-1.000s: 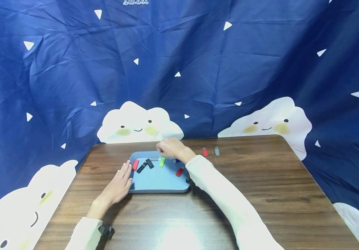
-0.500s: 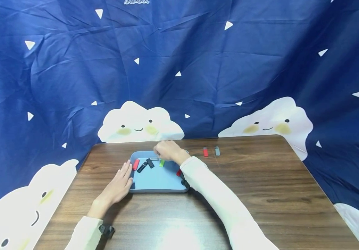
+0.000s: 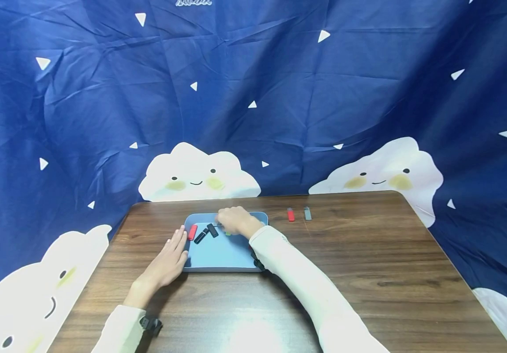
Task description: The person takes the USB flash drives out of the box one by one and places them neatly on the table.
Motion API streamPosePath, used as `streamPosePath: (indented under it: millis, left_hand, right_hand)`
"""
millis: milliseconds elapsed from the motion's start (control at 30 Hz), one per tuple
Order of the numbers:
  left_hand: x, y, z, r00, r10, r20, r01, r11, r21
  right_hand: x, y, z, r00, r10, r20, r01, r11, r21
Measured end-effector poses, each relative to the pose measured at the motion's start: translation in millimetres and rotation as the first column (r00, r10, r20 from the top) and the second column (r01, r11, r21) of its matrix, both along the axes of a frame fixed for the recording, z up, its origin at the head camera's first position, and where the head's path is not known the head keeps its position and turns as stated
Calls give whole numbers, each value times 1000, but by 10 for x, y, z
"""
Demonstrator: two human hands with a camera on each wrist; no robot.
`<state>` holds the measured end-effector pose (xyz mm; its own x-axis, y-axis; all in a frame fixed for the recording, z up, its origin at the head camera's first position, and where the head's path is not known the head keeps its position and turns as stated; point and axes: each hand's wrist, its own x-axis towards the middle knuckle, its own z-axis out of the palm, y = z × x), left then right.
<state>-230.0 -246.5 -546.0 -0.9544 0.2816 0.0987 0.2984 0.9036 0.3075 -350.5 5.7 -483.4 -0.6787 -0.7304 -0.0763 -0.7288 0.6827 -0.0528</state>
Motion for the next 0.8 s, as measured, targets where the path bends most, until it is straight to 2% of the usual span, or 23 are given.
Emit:
streamPosePath:
  millis: [233,567,700,800]
  left_hand:
    - [8,27,12,1000,-6,-15,7,1000,14]
    - [48,48,74,1000,-6,-28,7,999,38]
    - [44,39,66,1000,-1,-9,1,1000,25]
    - [38,38,62,1000,0,-7,0,999,40]
  right_hand:
    - [24,11,-48,1000,-14,-5,14,999,46]
    - [15,50,-35,999,42,3,-42,997,-58]
    - [32,42,-34,1000,3,-17,-4,997,-71]
    - [51,29,-39,998,-47,-30,46,998,-39]
